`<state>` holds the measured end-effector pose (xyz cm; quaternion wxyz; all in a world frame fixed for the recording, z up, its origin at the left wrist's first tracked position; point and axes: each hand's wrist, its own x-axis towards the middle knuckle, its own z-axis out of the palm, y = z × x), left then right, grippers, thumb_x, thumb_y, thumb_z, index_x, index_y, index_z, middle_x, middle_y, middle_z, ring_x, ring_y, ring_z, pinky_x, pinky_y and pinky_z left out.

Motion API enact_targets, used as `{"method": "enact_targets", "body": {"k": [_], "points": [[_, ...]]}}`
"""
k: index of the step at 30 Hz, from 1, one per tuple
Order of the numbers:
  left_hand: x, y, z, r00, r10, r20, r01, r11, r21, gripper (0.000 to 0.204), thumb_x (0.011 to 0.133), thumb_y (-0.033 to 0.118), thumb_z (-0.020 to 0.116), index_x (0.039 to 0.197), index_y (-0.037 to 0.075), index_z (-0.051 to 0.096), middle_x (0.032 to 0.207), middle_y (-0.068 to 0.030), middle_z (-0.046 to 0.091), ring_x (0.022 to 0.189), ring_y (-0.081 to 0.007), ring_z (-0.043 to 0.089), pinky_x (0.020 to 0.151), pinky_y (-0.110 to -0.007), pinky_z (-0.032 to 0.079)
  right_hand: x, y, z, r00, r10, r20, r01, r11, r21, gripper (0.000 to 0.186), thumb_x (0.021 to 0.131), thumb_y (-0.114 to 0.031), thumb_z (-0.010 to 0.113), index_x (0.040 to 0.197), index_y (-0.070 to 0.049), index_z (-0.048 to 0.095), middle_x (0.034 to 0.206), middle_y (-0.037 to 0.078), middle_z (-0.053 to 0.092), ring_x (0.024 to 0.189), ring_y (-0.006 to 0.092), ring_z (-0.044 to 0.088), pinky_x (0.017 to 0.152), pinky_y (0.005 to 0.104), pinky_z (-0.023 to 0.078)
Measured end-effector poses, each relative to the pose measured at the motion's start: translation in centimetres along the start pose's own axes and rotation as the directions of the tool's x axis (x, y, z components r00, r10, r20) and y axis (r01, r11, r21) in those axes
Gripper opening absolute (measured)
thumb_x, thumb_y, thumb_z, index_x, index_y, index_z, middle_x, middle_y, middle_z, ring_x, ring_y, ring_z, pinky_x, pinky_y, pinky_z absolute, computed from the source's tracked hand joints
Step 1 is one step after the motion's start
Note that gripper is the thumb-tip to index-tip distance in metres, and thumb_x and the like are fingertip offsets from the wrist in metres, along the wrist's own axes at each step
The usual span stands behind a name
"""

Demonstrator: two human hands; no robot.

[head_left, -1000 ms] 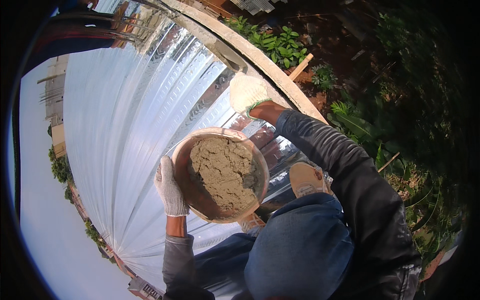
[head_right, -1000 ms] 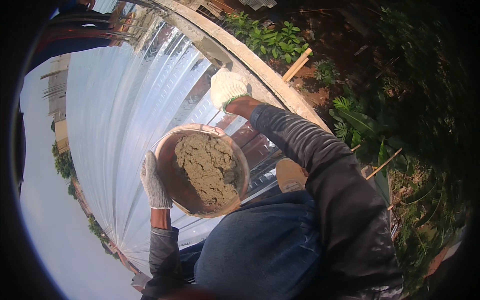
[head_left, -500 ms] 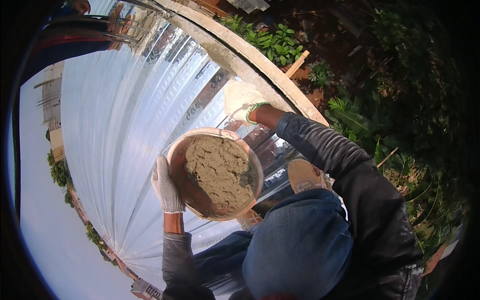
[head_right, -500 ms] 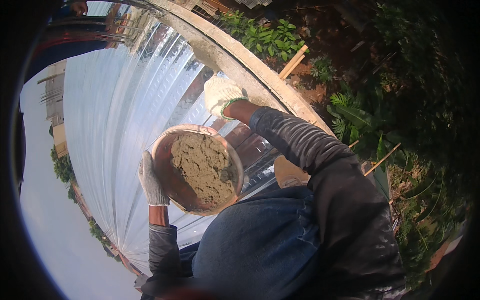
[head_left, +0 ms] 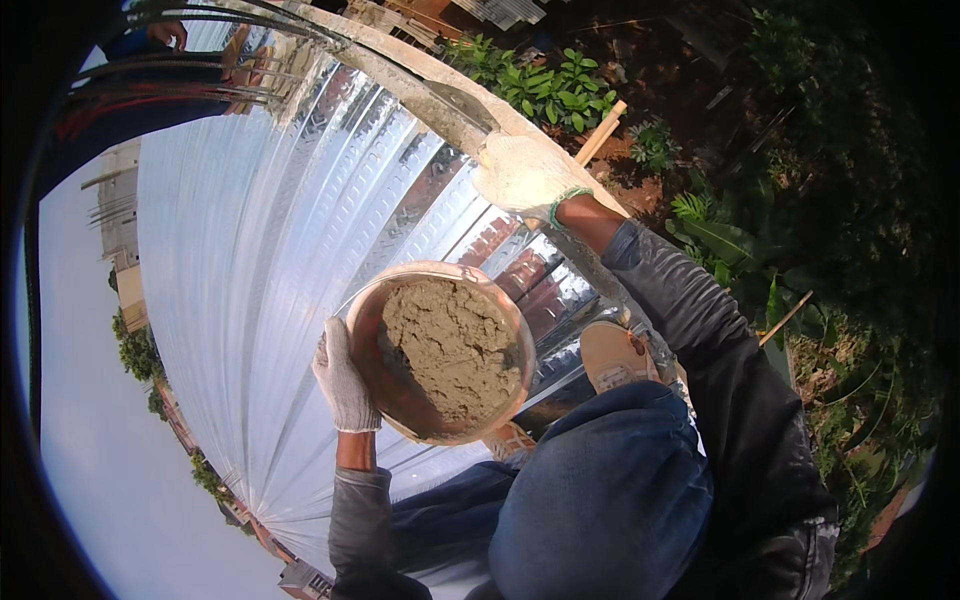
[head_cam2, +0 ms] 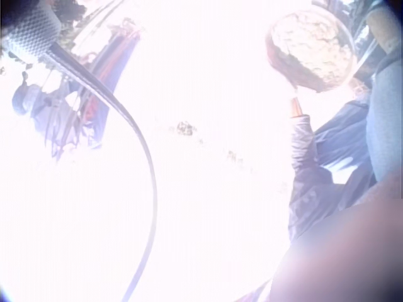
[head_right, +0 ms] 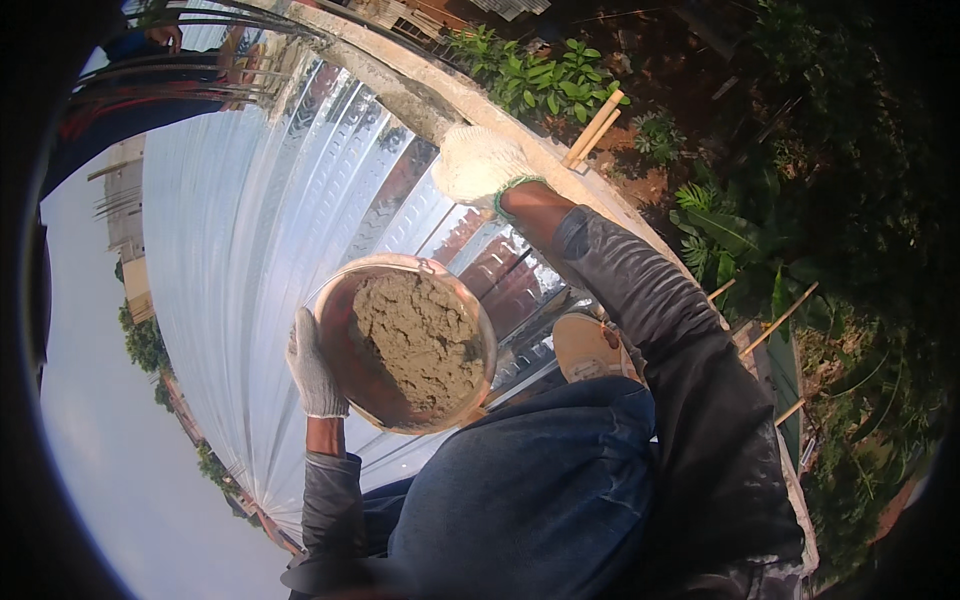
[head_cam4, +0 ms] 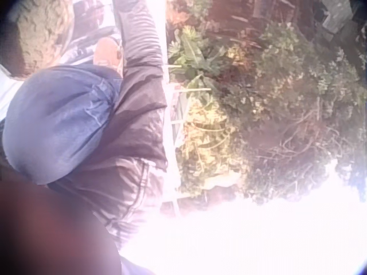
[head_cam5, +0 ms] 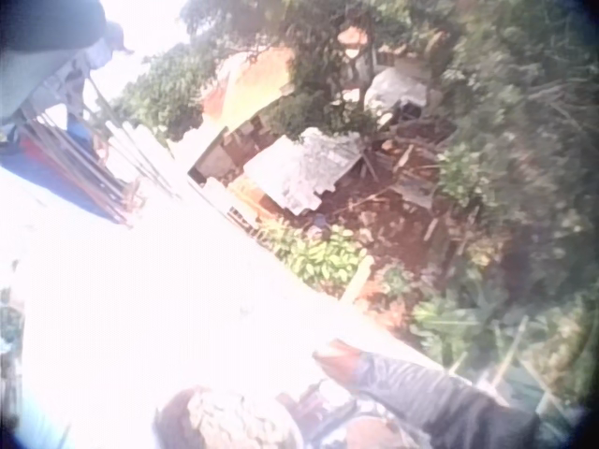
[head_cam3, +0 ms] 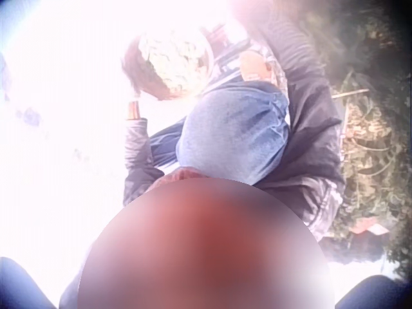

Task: The person scoops cement from a bucket with a trowel and applies it to the edge of a corrugated metal roof. The person repeatedly smooths the cement along the roof edge while standing on the roof.

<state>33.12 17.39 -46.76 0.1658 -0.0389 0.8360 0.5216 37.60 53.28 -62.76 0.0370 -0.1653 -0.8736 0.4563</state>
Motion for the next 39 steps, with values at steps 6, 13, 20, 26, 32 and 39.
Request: {"method": "enact_targets", "body": {"k": [6,13,20,26,32,39], "points": [[-1.2,1.3,2.1,1.000,0.009,0.001,-0.009,0.999,-0.041,0.038,0.116,0.037,0.065,0.112,0.001,0.077,0.102,-0.0017,0.075,0.090,-0.0100,0.067,0.078,-0.029,0.056,2.4,-1.1,3.6,0.968,0.119,0.219,-0.101,0.991,-0.090,0.058,0.098,-0.038,0.064,0.145,-0.005,0.068,0.146,0.027,0.067,0.134,0.0414,0.067,0.114,0.0499,0.051],[-0.3,1.5,1.0,0.998,0.022,0.065,-0.019,0.998,-0.058,0.037,0.117,0.037,0.064,0.110,0.003,0.076,0.099,0.0008,0.072,0.088,-0.0084,0.063,0.079,-0.029,0.055,-6.8,-1.3,-0.2,0.973,-0.095,0.208,0.094,0.995,0.013,0.041,0.103,-0.038,0.065,0.127,-0.005,0.066,0.115,0.024,0.073,0.110,0.0448,0.071,0.094,0.0526,0.057],[0.1,0.6,0.8,0.997,0.000,0.082,0.006,0.997,-0.081,0.036,0.117,0.036,0.064,0.111,0.003,0.075,0.098,0.0023,0.067,0.088,-0.0070,0.058,0.077,-0.028,0.051,-6.7,-4.0,-3.2,0.959,-0.275,-0.067,0.231,0.898,-0.374,0.024,0.095,-0.023,0.067,0.109,-0.003,0.067,0.084,0.019,0.074,0.079,0.0419,0.076,0.069,0.0522,0.060],[-0.5,0.8,1.3,0.993,0.003,0.120,0.008,0.996,-0.084,0.038,0.116,0.036,0.064,0.116,0.000,0.075,0.103,0.0005,0.069,0.092,-0.0076,0.060,0.080,-0.028,0.052,0.2,0.3,-3.9,0.991,-0.118,-0.063,0.066,0.841,-0.536,0.025,0.096,-0.023,0.067,0.111,-0.003,0.072,0.086,0.019,0.078,0.078,0.0397,0.079,0.069,0.0517,0.062],[-0.7,0.4,0.5,0.997,0.006,0.076,0.002,0.995,-0.096,0.040,0.116,0.037,0.065,0.118,-0.001,0.075,0.104,-0.0006,0.070,0.094,-0.0079,0.061,0.083,-0.027,0.053,-0.9,-2.1,-1.9,0.985,-0.170,0.004,0.145,0.829,-0.540,0.032,0.099,-0.033,0.069,0.119,-0.008,0.070,0.089,0.019,0.079,0.083,0.0414,0.078,0.074,0.0532,0.062],[0.1,1.7,1.6,0.991,-0.046,0.123,0.051,0.998,-0.036,0.040,0.113,0.039,0.069,0.121,0.001,0.075,0.106,-0.0026,0.072,0.094,-0.0100,0.066,0.083,-0.029,0.057,-7.7,-3.3,-8.4,0.982,-0.152,-0.108,0.102,0.923,-0.370,0.041,0.107,-0.041,0.063,0.127,-0.006,0.073,0.112,0.025,0.078,0.105,0.0444,0.076,0.092,0.0509,0.061]]}}
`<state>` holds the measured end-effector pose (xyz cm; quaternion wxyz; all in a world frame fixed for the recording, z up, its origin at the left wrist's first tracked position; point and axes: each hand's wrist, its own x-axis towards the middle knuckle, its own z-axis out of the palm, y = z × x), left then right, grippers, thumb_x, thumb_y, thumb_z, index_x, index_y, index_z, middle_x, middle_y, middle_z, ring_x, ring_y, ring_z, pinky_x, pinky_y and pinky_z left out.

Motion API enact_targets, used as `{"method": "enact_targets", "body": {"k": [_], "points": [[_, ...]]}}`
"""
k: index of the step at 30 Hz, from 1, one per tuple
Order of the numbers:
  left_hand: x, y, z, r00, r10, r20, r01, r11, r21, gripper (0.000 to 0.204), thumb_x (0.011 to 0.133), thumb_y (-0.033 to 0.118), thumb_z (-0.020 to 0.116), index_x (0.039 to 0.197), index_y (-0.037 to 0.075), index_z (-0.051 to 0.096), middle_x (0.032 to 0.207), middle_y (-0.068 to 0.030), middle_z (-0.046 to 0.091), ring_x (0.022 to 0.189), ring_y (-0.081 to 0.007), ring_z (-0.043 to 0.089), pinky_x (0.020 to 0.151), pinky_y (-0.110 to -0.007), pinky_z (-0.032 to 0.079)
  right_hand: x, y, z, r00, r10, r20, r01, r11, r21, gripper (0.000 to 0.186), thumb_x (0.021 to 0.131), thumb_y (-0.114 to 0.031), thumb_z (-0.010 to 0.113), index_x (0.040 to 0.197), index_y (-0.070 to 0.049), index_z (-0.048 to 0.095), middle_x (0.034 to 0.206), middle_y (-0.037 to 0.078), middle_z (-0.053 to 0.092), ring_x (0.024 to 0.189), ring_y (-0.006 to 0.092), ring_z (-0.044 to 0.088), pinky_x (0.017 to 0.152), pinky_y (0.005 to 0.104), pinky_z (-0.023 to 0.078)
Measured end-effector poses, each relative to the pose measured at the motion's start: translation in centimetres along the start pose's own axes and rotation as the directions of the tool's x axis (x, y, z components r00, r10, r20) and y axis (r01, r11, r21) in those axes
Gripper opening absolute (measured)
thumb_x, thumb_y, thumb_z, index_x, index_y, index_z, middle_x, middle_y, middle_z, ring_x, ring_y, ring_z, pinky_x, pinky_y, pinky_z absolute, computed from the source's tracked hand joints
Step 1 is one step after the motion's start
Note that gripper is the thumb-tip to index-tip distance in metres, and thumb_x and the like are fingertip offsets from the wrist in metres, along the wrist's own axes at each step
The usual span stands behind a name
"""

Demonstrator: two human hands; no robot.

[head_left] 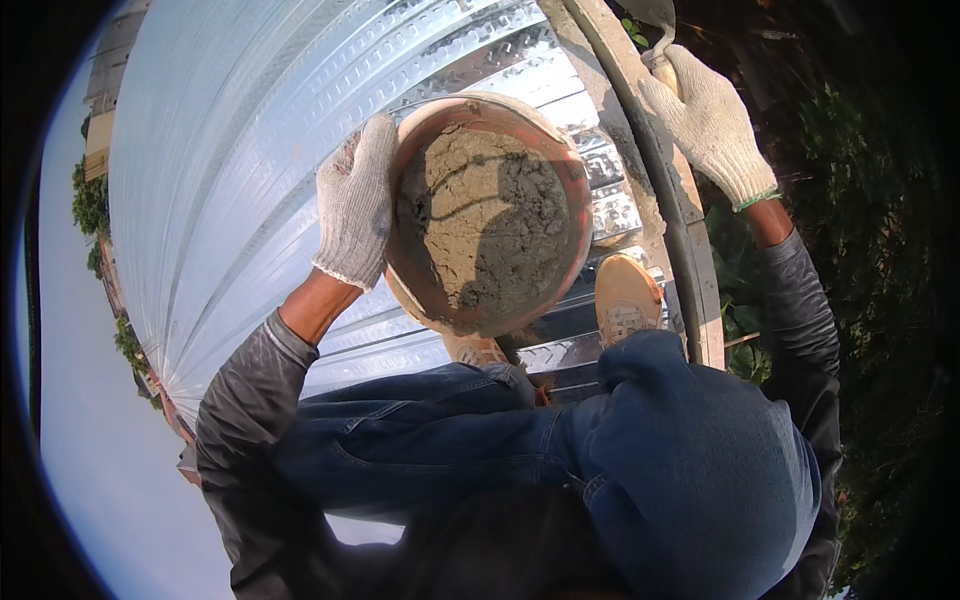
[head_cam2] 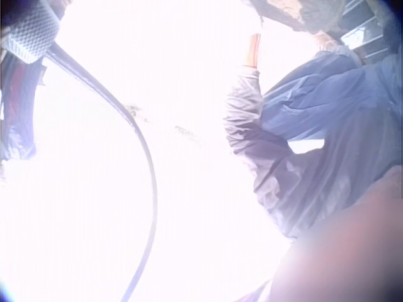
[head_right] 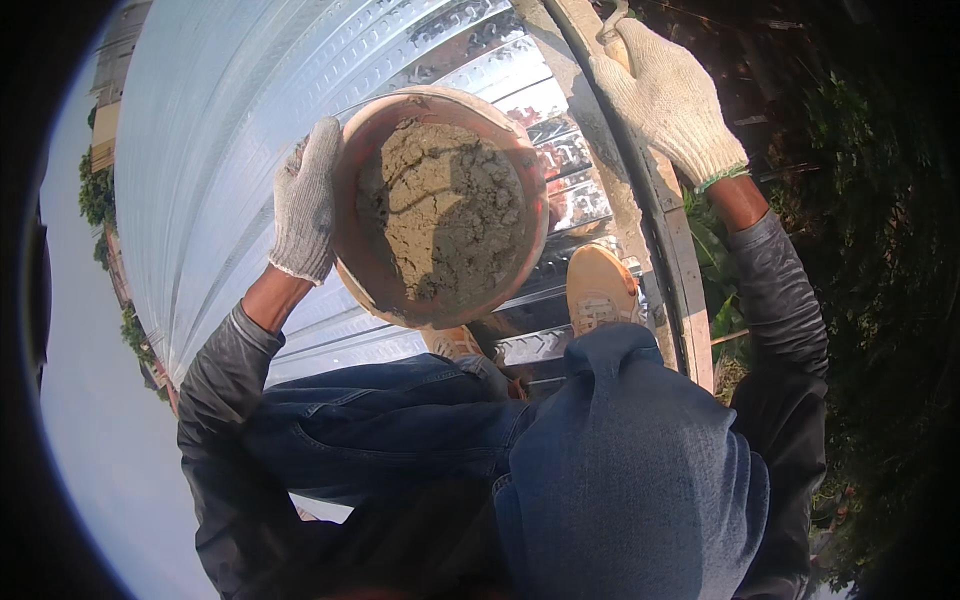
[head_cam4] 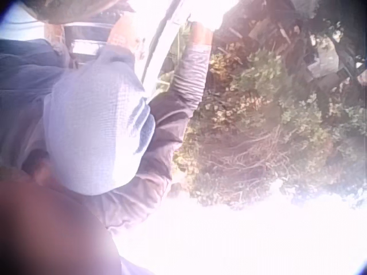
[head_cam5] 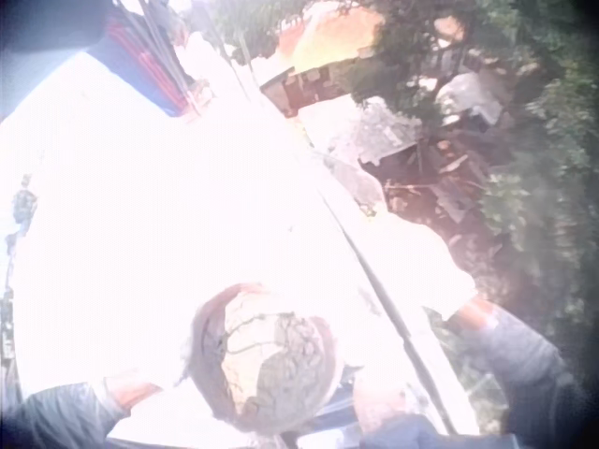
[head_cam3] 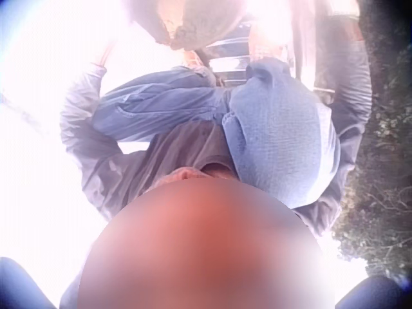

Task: The person scoops cement from a bucket with a trowel and applies it to the edge of a corrugated metal roof. The person repeatedly smooths the cement along the roof edge while standing on the roof.

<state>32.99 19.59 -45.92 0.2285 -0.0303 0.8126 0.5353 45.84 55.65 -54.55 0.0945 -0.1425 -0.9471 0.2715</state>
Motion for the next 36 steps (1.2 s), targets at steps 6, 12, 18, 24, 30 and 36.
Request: {"method": "enact_targets", "body": {"k": [6,12,18,24,30,36], "points": [[0.8,-1.4,-2.0,0.996,0.018,0.086,-0.016,0.999,-0.030,0.042,0.112,0.040,0.070,0.126,0.001,0.076,0.109,-0.0037,0.074,0.096,-0.0120,0.069,0.086,-0.029,0.059,-8.9,-5.2,-8.9,0.782,-0.162,0.602,0.127,0.987,0.100,0.043,0.105,-0.043,0.070,0.117,-0.003,0.073,0.101,0.022,0.074,0.090,0.0448,0.074,0.078,0.0481,0.059],[0.2,0.3,0.1,0.986,0.093,0.140,-0.097,0.995,0.020,0.039,0.111,0.038,0.071,0.122,0.001,0.078,0.107,-0.0024,0.074,0.096,-0.0108,0.068,0.086,-0.030,0.058,-10.4,-7.9,-7.0,0.682,-0.299,0.667,0.279,0.950,0.141,0.045,0.103,-0.045,0.071,0.123,-0.005,0.076,0.100,0.020,0.077,0.089,0.0402,0.077,0.081,0.0468,0.063],[0.0,0.1,-0.5,0.979,0.151,0.141,-0.162,0.984,0.073,0.037,0.112,0.038,0.071,0.120,0.002,0.078,0.105,-0.0010,0.072,0.093,-0.0090,0.066,0.084,-0.029,0.057,-11.7,-10.4,-4.2,0.625,-0.350,0.698,0.221,0.937,0.272,0.033,0.103,-0.034,0.071,0.115,-0.004,0.075,0.088,0.018,0.075,0.080,0.0383,0.077,0.075,0.0473,0.063],[0.8,-0.2,-0.4,0.992,0.090,0.091,-0.096,0.993,0.069,0.038,0.112,0.038,0.071,0.122,0.001,0.077,0.107,-0.0020,0.073,0.094,-0.0100,0.067,0.084,-0.030,0.058,-10.9,-10.7,-2.8,0.429,-0.336,0.839,-0.223,0.860,0.458,0.033,0.108,-0.035,0.070,0.100,-0.003,0.076,0.077,0.010,0.073,0.067,0.0237,0.073,0.058,0.0375,0.057],[0.8,0.6,-0.3,0.996,-0.005,0.087,0.006,1.000,-0.009,0.042,0.112,0.039,0.071,0.128,0.000,0.074,0.113,-0.0069,0.075,0.097,-0.0136,0.071,0.085,-0.031,0.060,-10.3,-8.4,-3.9,0.089,-0.401,0.912,-0.870,0.414,0.267,0.040,0.112,-0.038,0.069,0.124,0.000,0.074,0.084,0.003,0.071,0.068,0.0061,0.068,0.050,0.0235,0.052],[1.6,-0.3,-0.9,0.997,-0.078,0.015,0.079,0.991,-0.104,0.041,0.113,0.038,0.068,0.126,0.000,0.074,0.111,-0.0090,0.076,0.093,-0.0162,0.073,0.076,-0.032,0.060,-13.1,-1.6,-4.5,0.603,-0.437,0.667,-0.467,0.485,0.739,0.062,0.110,-0.041,0.070,0.159,-0.003,0.058,0.146,0.018,0.066,0.132,0.0297,0.064,0.112,0.0406,0.051]]}}
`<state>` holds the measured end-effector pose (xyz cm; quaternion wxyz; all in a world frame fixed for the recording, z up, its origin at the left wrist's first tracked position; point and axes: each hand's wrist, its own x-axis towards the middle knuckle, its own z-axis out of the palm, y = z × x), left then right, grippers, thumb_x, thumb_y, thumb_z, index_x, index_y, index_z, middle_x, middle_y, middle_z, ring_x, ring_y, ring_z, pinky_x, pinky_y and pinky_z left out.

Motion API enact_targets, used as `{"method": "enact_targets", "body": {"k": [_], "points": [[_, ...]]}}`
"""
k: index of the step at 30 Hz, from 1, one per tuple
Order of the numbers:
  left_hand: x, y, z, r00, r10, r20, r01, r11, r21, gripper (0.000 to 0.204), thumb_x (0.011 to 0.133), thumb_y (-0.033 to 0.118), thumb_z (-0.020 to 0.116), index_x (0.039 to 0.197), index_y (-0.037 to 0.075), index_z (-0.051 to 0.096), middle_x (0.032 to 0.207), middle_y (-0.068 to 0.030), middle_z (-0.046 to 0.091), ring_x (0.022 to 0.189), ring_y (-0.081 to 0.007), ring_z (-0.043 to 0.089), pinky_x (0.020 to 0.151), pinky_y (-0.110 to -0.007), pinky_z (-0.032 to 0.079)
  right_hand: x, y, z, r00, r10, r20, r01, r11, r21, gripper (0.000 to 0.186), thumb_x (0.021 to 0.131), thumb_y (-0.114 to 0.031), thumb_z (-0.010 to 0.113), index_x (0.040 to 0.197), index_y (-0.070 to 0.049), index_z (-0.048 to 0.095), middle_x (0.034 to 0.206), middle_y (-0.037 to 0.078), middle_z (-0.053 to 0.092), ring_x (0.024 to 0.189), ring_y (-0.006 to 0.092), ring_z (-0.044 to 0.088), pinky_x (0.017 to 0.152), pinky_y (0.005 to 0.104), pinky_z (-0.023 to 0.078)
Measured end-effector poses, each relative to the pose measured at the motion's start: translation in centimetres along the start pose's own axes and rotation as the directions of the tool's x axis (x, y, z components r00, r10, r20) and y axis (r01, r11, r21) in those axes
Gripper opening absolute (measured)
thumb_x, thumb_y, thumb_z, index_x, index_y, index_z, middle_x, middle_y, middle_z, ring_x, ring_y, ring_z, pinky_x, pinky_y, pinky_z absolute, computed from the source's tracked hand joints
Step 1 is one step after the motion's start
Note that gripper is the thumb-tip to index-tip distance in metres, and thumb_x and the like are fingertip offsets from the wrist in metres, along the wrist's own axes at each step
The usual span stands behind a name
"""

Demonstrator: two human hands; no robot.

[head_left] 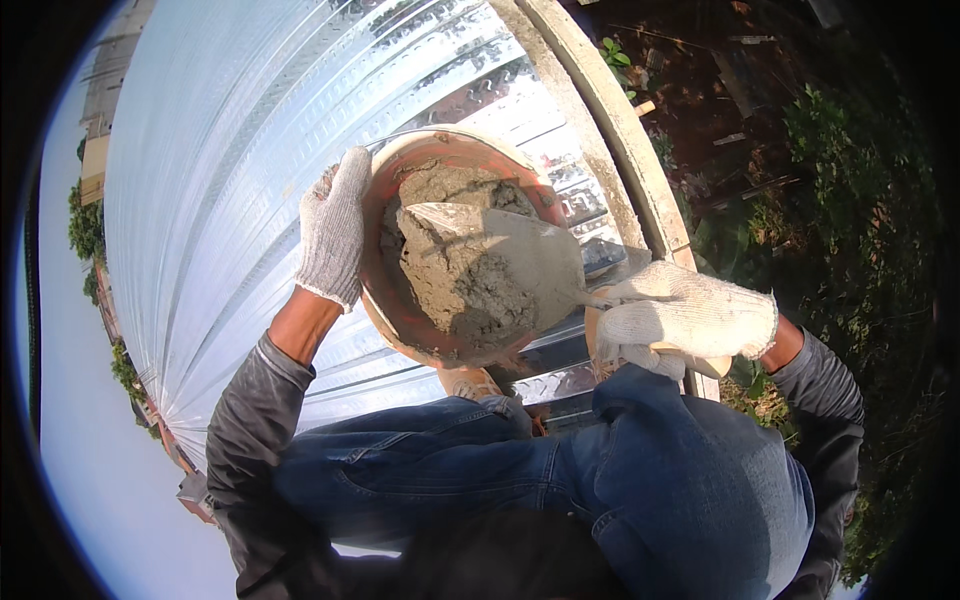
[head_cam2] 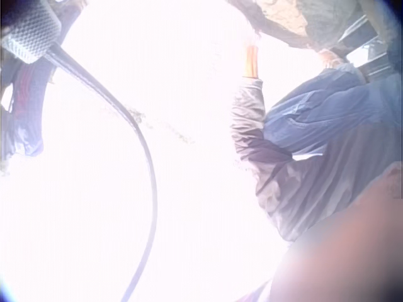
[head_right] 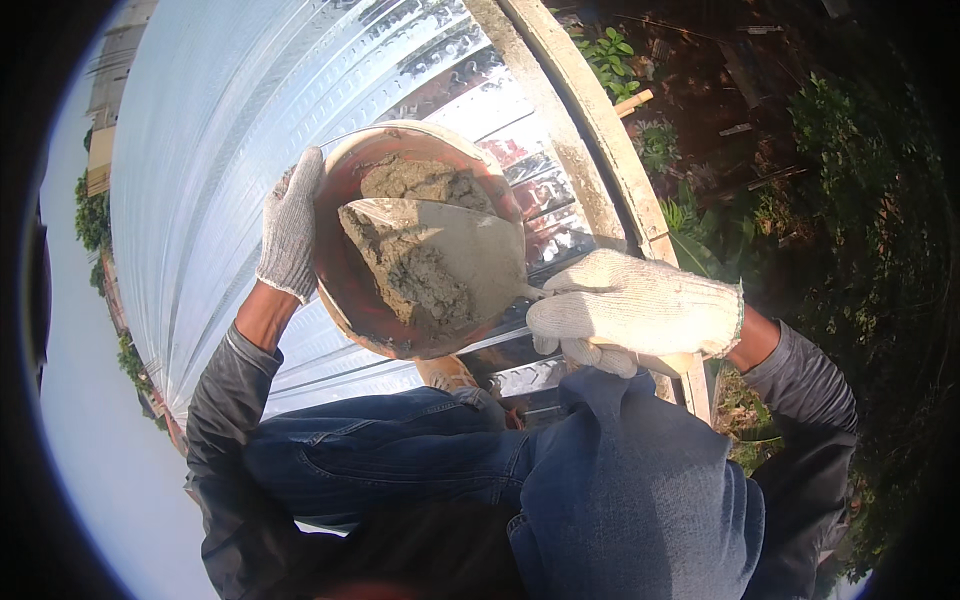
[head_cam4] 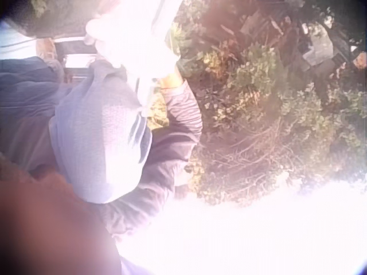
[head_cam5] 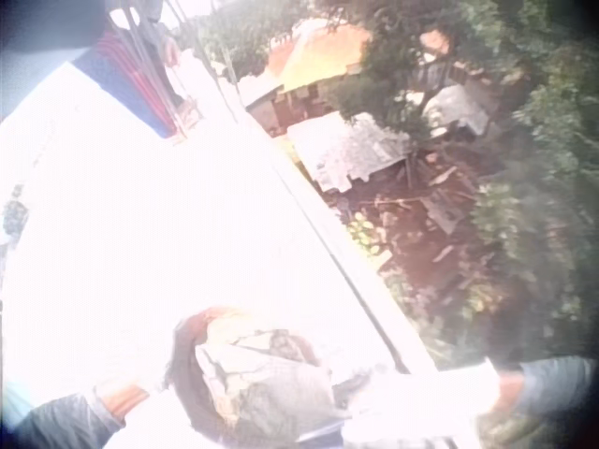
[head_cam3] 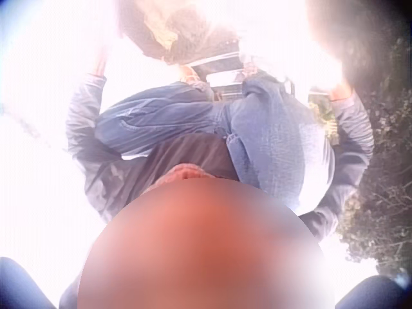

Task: The person scoops cement from a bucket with a trowel and applies it to the edge of a corrugated metal roof. The person repeatedly smooths the cement along the roof edge while standing on the roof.

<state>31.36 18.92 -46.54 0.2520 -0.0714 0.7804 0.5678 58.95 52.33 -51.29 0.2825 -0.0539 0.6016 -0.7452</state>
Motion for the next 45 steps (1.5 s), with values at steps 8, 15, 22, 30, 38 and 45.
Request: {"method": "enact_targets", "body": {"k": [8,15,22,30,38,45], "points": [[-0.7,-0.8,-1.3,0.997,0.081,0.011,-0.081,0.997,0.018,0.040,0.116,0.040,0.063,0.123,0.002,0.074,0.108,-0.0070,0.077,0.092,-0.0146,0.072,0.079,-0.032,0.061,10.7,-4.1,-8.3,0.829,-0.005,-0.559,-0.242,0.898,-0.367,0.040,0.110,-0.044,0.064,0.112,-0.006,0.077,0.085,0.013,0.071,0.077,0.0228,0.071,0.072,0.0378,0.055],[-0.5,-1.7,-0.9,0.989,0.131,-0.075,-0.128,0.991,0.038,0.035,0.117,0.037,0.064,0.114,0.003,0.075,0.100,-0.0001,0.072,0.087,-0.0083,0.064,0.075,-0.027,0.055,23.7,-1.9,-14.2,0.741,0.068,-0.668,-0.430,0.812,-0.395,0.043,0.095,-0.035,0.063,0.088,0.004,0.080,0.097,0.035,0.077,0.089,0.0387,0.081,0.079,0.0505,0.063],[-1.1,-0.5,-0.2,0.996,0.066,-0.060,-0.067,0.998,-0.004,0.035,0.116,0.036,0.065,0.115,0.003,0.074,0.102,-0.0026,0.073,0.088,-0.0110,0.067,0.077,-0.029,0.057,31.0,0.7,-10.0,0.596,-0.369,-0.713,-0.393,0.640,-0.660,0.027,0.088,-0.020,0.067,0.096,-0.001,0.085,0.094,0.028,0.080,0.089,0.0423,0.082,0.078,0.0538,0.064],[-0.8,-0.4,0.1,0.995,0.084,-0.049,-0.084,0.996,0.002,0.037,0.116,0.037,0.065,0.115,0.002,0.074,0.103,-0.0035,0.074,0.089,-0.0126,0.069,0.078,-0.031,0.058,27.3,4.1,-7.4,0.573,-0.584,-0.575,-0.214,0.571,-0.792,0.028,0.093,-0.023,0.064,0.103,-0.003,0.081,0.099,0.025,0.077,0.092,0.0383,0.078,0.079,0.0517,0.061],[-1.3,-0.5,-0.6,0.989,0.104,-0.102,-0.094,0.991,0.098,0.039,0.117,0.039,0.063,0.113,0.003,0.075,0.101,-0.0016,0.072,0.088,-0.0102,0.065,0.077,-0.030,0.056,25.2,2.8,-11.9,0.513,-0.476,-0.714,-0.234,0.723,-0.650,0.030,0.090,-0.023,0.065,0.102,-0.004,0.084,0.103,0.026,0.080,0.096,0.0441,0.079,0.085,0.0545,0.062],[-0.8,-1.4,-0.5,0.988,0.092,-0.121,-0.083,0.994,0.071,0.039,0.116,0.040,0.064,0.110,0.004,0.074,0.099,-0.0001,0.072,0.087,-0.0094,0.065,0.076,-0.029,0.055,29.4,-2.7,-15.7,0.709,-0.082,-0.700,-0.395,0.777,-0.491,0.038,0.093,-0.027,0.062,0.108,0.000,0.085,0.110,0.030,0.079,0.104,0.0447,0.080,0.093,0.0527,0.062]]}}
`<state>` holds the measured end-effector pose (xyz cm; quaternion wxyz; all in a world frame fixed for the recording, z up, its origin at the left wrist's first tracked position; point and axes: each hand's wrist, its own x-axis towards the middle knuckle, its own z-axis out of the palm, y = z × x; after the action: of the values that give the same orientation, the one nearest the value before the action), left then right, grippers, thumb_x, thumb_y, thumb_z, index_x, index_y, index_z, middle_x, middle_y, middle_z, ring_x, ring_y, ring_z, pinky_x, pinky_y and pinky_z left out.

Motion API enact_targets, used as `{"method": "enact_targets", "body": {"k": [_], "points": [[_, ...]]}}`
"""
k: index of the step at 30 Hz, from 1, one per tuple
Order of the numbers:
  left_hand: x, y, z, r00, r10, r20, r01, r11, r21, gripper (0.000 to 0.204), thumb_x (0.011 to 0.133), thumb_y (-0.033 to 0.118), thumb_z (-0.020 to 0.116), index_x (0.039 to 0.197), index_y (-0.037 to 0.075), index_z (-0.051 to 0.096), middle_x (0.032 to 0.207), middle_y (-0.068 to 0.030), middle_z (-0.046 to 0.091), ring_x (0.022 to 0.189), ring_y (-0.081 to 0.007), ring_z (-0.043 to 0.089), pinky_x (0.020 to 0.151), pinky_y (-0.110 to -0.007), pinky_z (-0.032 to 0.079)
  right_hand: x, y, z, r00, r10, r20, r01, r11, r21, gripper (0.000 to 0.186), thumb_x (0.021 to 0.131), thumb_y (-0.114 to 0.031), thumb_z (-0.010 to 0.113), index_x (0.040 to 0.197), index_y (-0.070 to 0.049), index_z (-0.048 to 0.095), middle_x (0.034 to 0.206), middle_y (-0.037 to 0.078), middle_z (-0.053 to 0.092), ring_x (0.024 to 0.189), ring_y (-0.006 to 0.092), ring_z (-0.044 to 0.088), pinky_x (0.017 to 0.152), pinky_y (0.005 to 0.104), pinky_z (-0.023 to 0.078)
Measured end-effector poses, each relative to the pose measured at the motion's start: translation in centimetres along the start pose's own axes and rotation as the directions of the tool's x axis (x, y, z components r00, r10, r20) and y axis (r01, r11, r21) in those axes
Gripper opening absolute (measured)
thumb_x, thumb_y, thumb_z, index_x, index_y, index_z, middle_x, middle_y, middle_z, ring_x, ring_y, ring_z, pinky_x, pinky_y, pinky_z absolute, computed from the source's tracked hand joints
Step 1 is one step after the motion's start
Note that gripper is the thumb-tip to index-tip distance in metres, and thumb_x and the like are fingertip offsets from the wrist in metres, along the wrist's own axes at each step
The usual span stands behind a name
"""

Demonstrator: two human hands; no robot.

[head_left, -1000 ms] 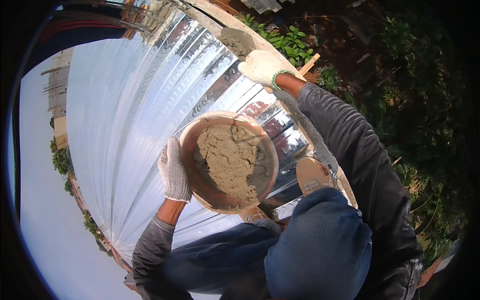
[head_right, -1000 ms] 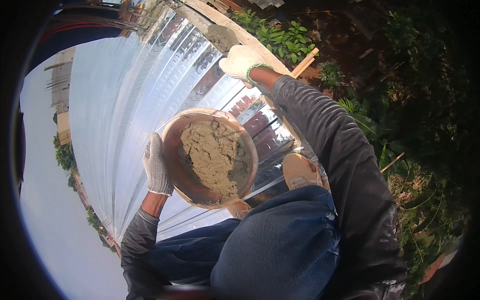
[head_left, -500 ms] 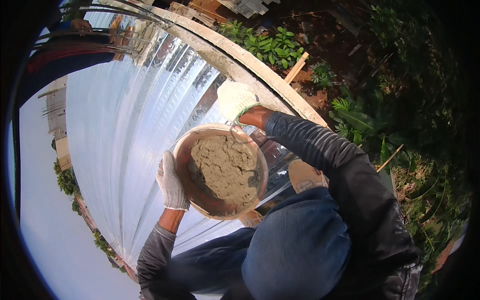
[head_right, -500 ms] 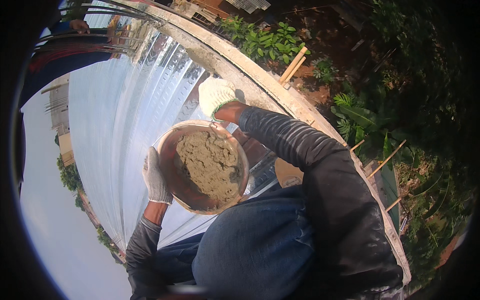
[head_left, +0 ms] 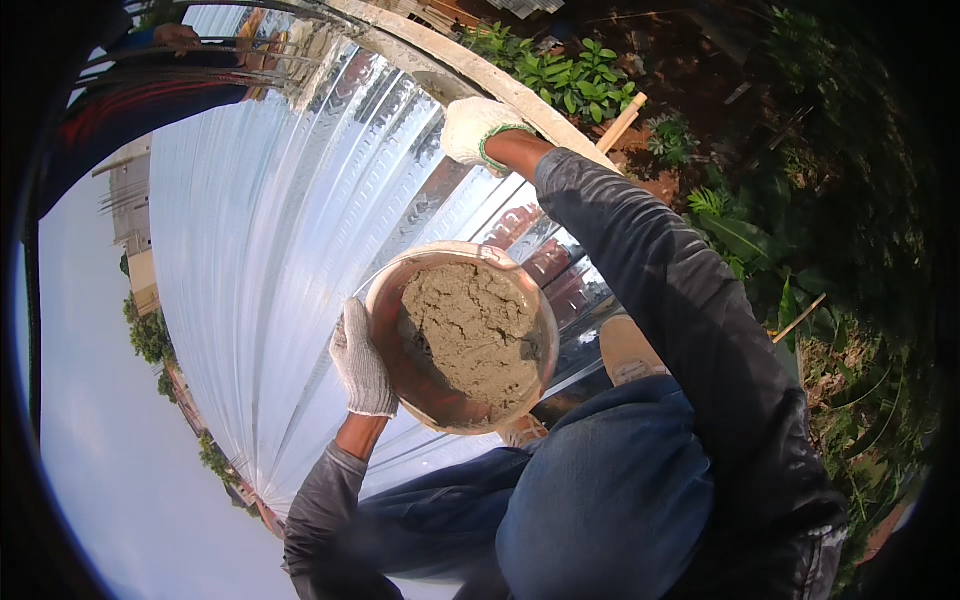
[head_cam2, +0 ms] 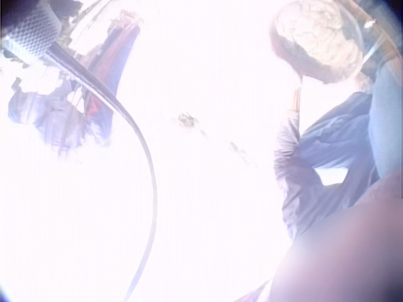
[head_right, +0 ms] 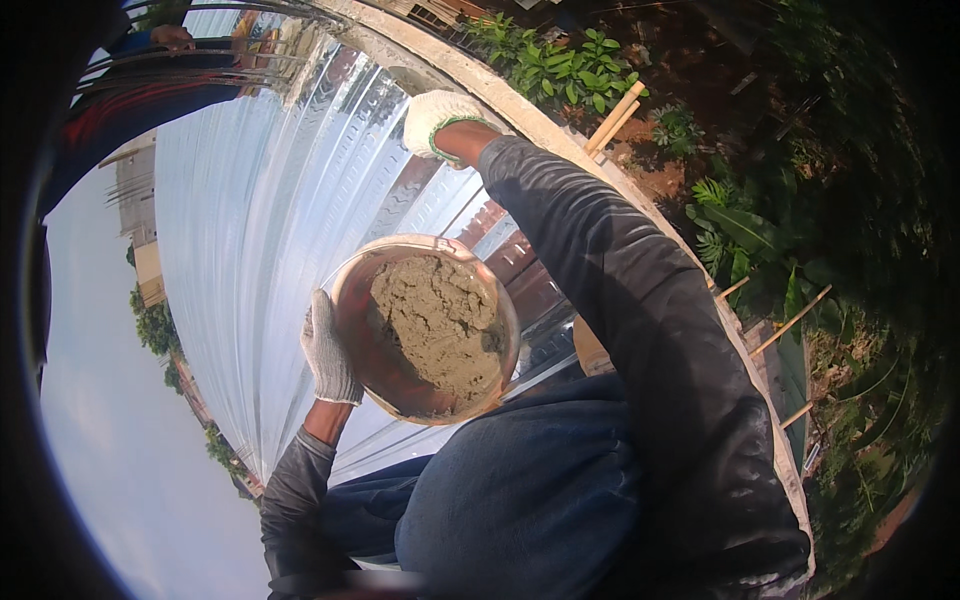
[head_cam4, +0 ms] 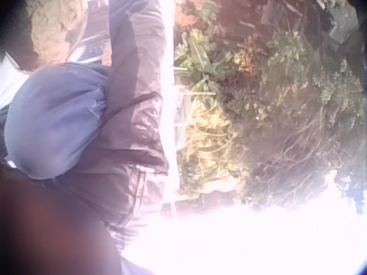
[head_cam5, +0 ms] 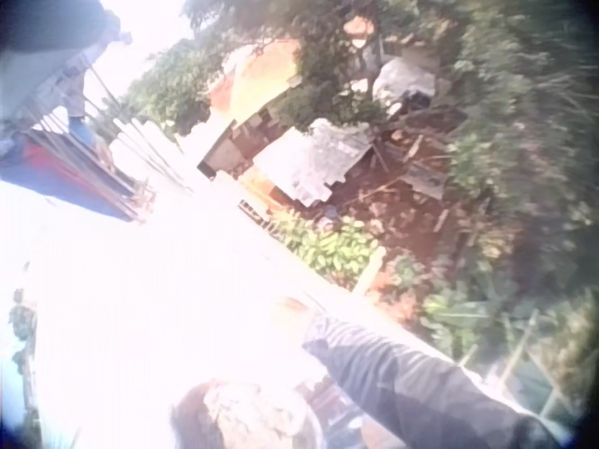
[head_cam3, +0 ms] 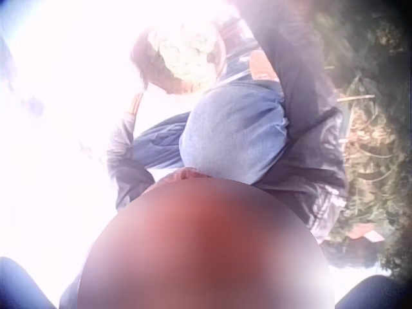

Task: The person scoops cement from a bucket with a trowel and applies it to the edge of a corrugated metal roof. The person repeatedly smooths the cement along the roof edge while standing on the roof.

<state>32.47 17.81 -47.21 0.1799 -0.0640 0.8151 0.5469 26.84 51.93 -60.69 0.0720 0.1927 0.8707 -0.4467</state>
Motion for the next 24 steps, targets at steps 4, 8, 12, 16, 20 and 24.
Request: {"method": "enact_targets", "body": {"k": [4,8,12,16,20,24], "points": [[-0.1,0.8,0.7,1.000,0.012,0.008,-0.012,1.000,-0.006,0.038,0.116,0.040,0.065,0.111,0.003,0.075,0.102,-0.0013,0.073,0.088,-0.0097,0.066,0.077,-0.029,0.056,-2.6,2.3,3.9,0.947,-0.223,-0.232,0.226,0.974,-0.014,0.036,0.092,-0.025,0.065,0.109,-0.001,0.085,0.100,0.028,0.080,0.093,0.0451,0.080,0.087,0.0525,0.063],[0.2,0.4,0.0,0.999,0.016,0.048,-0.015,1.000,-0.023,0.037,0.116,0.039,0.066,0.113,0.003,0.075,0.105,-0.0024,0.074,0.091,-0.0101,0.067,0.080,-0.029,0.057,-6.2,0.8,7.6,0.933,-0.206,-0.294,0.167,0.974,-0.150,0.029,0.090,-0.019,0.068,0.103,0.001,0.084,0.095,0.027,0.080,0.086,0.0395,0.082,0.075,0.0505,0.065],[-0.3,1.1,-0.2,0.997,0.035,0.073,-0.034,0.999,-0.009,0.037,0.116,0.038,0.065,0.117,0.002,0.075,0.107,-0.0033,0.075,0.094,-0.0113,0.069,0.083,-0.030,0.058,-9.6,-0.8,7.0,0.947,-0.186,-0.262,0.137,0.972,-0.193,0.028,0.092,-0.017,0.066,0.100,0.005,0.082,0.092,0.030,0.079,0.086,0.0353,0.083,0.070,0.0478,0.064],[0.0,1.2,1.2,0.989,0.037,0.143,-0.039,0.999,0.009,0.038,0.116,0.038,0.065,0.121,0.001,0.075,0.108,-0.0038,0.075,0.095,-0.0123,0.069,0.083,-0.031,0.059,-6.7,3.9,12.0,0.961,-0.096,-0.258,0.044,0.979,-0.200,0.030,0.095,-0.020,0.064,0.109,0.000,0.082,0.099,0.024,0.081,0.090,0.0378,0.081,0.076,0.0500,0.064],[-0.1,1.0,-0.4,0.993,0.018,0.118,-0.018,1.000,0.004,0.037,0.116,0.036,0.064,0.121,0.001,0.075,0.109,-0.0036,0.075,0.095,-0.0122,0.069,0.084,-0.031,0.059,-10.8,4.4,4.0,0.973,-0.192,-0.129,0.173,0.974,-0.145,0.032,0.096,-0.023,0.063,0.114,-0.004,0.082,0.107,0.022,0.082,0.096,0.0392,0.081,0.083,0.0509,0.064],[-0.4,1.4,1.0,0.989,0.022,0.146,-0.018,0.999,-0.027,0.035,0.116,0.035,0.064,0.119,0.002,0.074,0.107,-0.0029,0.074,0.094,-0.0114,0.069,0.083,-0.030,0.058,-11.1,5.1,5.4,0.974,-0.203,-0.101,0.205,0.979,0.006,0.040,0.101,-0.035,0.060,0.122,-0.006,0.078,0.125,0.023,0.076,0.116,0.0402,0.073,0.102,0.0515,0.056]]}}
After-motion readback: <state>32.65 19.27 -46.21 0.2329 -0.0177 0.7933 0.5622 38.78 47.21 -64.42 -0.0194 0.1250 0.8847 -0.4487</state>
